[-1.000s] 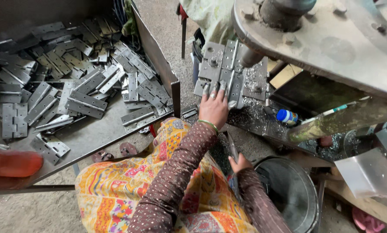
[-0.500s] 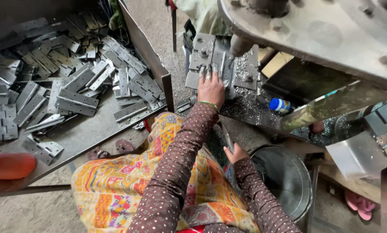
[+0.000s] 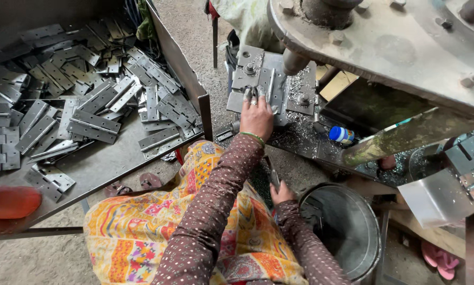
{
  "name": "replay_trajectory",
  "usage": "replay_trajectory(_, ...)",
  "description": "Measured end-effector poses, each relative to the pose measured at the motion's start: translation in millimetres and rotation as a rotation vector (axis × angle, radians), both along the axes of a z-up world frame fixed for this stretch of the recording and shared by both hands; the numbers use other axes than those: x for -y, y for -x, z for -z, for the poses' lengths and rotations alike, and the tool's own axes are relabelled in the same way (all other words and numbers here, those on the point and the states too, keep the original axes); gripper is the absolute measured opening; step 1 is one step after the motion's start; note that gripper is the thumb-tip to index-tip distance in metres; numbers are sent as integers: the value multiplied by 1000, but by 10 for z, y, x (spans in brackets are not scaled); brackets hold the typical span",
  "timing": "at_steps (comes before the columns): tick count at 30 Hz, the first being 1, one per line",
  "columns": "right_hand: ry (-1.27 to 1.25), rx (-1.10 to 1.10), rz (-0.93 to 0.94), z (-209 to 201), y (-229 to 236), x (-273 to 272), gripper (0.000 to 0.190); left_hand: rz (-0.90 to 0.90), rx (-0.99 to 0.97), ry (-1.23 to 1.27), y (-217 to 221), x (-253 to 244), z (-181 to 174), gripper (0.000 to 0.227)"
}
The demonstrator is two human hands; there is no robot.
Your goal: The person sits on the floor and repeatedly places metal hinge pieces into a manual punching machine. They operate the lever to punch holes in each piece, then remove and set the finished pieces aside in a metal bin.
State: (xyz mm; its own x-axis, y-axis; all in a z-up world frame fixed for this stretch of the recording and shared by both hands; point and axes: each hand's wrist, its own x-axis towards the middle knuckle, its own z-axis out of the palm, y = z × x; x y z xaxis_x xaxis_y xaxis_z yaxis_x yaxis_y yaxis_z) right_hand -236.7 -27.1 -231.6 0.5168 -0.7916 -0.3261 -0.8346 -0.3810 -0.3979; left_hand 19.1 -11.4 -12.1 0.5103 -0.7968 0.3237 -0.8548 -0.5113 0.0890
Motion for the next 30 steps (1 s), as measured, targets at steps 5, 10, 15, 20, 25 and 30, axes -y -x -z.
replay_trajectory(5,97,32,-43,53,-54,-65,48,-4,30,130,42,-138,-25,27)
replay_trajectory(10,-204,-112,-95,-705,-19,259,53,7,-21,-60,-110,68,-42,25)
replay_trajectory(15,-196,-154,-52,-735,-28,134,48,-13,-99,-20,-190,284,-30,31)
replay_trajectory(20,58,-119,-29,-141,-108,-87,44,7,-94,-61,-212,262,-95,32)
replay_trajectory(25,-2,53,-87,-353,-16,85,51,13,-154,-167,-212,197,-223,30)
replay_trajectory(30,-201,-272,-127,-840,41,246,54,1,-95,-153,-372,324,-143,29)
